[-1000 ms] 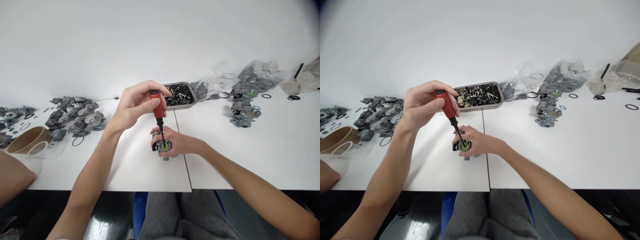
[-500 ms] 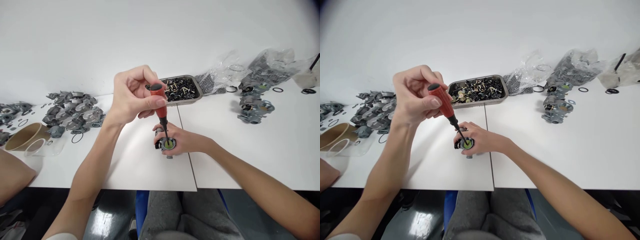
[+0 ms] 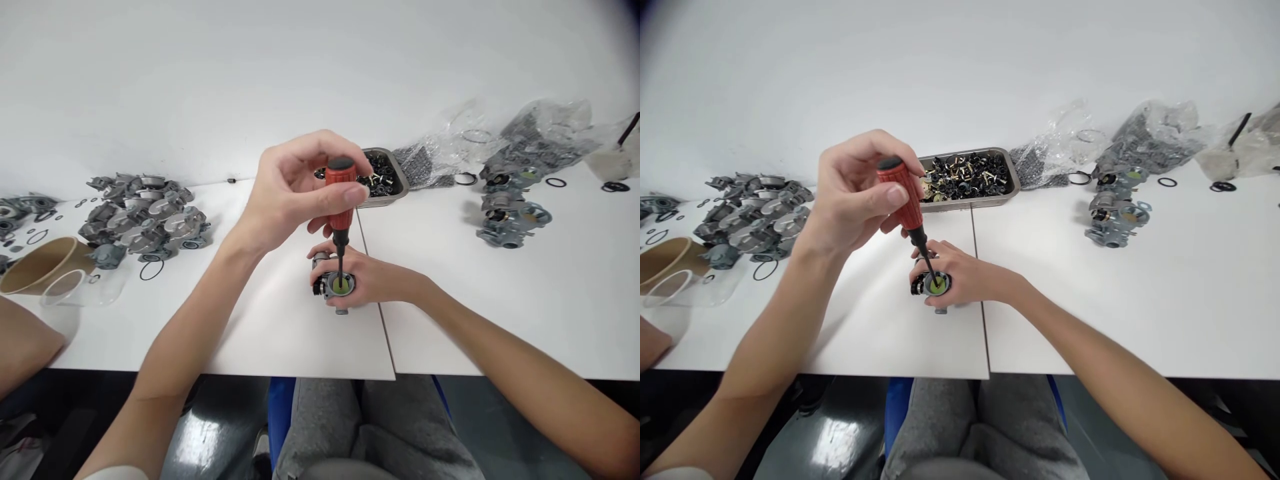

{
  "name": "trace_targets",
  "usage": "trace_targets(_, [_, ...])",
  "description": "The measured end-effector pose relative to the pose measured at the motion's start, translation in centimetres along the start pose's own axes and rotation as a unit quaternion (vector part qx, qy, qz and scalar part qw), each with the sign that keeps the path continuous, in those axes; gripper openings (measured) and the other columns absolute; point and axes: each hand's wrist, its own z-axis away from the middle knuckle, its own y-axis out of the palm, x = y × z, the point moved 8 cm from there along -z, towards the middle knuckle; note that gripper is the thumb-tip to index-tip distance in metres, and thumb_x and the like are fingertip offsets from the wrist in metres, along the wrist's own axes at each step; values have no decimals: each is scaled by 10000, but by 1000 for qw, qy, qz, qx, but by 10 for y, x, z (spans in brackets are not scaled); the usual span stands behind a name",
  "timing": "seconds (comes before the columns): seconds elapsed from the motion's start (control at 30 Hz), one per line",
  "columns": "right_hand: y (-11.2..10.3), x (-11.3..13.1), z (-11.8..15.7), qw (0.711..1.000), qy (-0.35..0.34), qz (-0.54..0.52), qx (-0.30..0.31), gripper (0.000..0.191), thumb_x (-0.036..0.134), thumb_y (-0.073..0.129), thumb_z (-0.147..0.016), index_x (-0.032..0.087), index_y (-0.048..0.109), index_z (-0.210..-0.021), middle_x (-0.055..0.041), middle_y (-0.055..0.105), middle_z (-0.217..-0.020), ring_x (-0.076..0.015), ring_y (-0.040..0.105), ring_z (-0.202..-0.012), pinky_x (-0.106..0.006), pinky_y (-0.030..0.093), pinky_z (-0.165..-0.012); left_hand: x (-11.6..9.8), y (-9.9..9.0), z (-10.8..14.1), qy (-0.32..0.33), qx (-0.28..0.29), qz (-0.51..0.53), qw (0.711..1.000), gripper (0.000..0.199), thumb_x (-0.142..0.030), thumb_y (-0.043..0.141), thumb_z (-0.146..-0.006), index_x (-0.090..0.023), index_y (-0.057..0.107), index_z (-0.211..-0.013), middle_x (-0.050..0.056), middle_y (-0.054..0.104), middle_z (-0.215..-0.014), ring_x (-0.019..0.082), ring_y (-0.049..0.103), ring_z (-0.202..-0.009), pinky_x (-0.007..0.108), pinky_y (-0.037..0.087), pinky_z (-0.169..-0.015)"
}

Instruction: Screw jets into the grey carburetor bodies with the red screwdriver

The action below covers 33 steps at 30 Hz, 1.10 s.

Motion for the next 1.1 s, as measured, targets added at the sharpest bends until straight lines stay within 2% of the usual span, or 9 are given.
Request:
trace_targets(0.13, [0,0,0,1000,-6,0,0,314,266,704,-779,271,652,-1089,-59,446,-1358,-238,426,-1282,-449,334,-1150,12,2,-1,4,-23,49,999,391,-437,831,-648,-193,541,-744,-66,554,-612,50,553,-421,156,368,-310])
trace_targets(0.2, [1,-1,0,1000,-7,-3,1,311,270,699,-784,272,651,-1092,-60,443,-1363,-245,422,-1286,-458,334,-1151,15,1,-2,12,-27,83,996,408,-428,831,-655,-186,504,-692,-57,562,-638,41,533,-407,164,348,-289])
trace_targets(0.27, [1,-2,0,1000,-5,-10,2,313,275,698,-787,275,650,-1096,-62,438,-1365,-248,425,-1284,-466,344,-1145,13,0,-1,26,-20,93,995,349,-393,820,-683,-182,543,-704,-31,603,-694,49,533,-409,186,330,-269])
trace_targets(0.33, [2,-3,1,1000,-2,-18,3,321,277,702,-787,275,649,-1104,-66,433,-1362,-248,428,-1281,-470,353,-1137,9,-3,1,32,-1,67,997,306,-402,810,-693,-180,611,-761,4,652,-745,66,540,-414,210,328,-267])
trace_targets(0.5, [2,-3,1,1000,-4,-21,7,327,276,706,-786,281,646,-1107,-62,432,-1357,-242,429,-1276,-455,366,-1129,5,-15,2,-11,25,-15,999,414,-520,795,-669,-165,669,-842,59,705,-729,93,546,-413,218,315,-294])
trace_targets(0.67, [1,-1,0,1000,-7,-11,6,307,279,700,-791,279,646,-1093,-55,442,-1353,-235,420,-1291,-452,341,-1147,6,-5,0,-12,31,18,999,391,-485,779,-705,-149,658,-863,30,687,-713,84,580,-467,181,364,-324])
trace_targets(0.8, [1,0,0,1000,-17,-6,-2,326,271,704,-786,269,643,-1105,-62,437,-1360,-234,426,-1287,-454,344,-1138,8,5,1,5,2,56,998,297,-375,831,-663,-181,660,-810,-39,601,-647,62,574,-451,155,333,-285])
trace_targets(0.9, [1,-2,0,1000,-17,-5,-5,331,276,706,-782,274,643,-1108,-60,432,-1357,-233,433,-1280,-449,346,-1135,7,2,2,25,-13,70,997,303,-328,865,-617,-191,637,-762,-46,617,-678,69,598,-481,154,385,-301])
trace_targets(1.1, [2,-4,1,1000,-16,-15,4,330,278,694,-793,271,649,-1121,-65,426,-1351,-232,423,-1284,-436,342,-1133,-13,-1,7,63,62,44,995,201,-220,784,-724,-119,685,-866,50,707,-781,119,630,-490,174,398,-280])
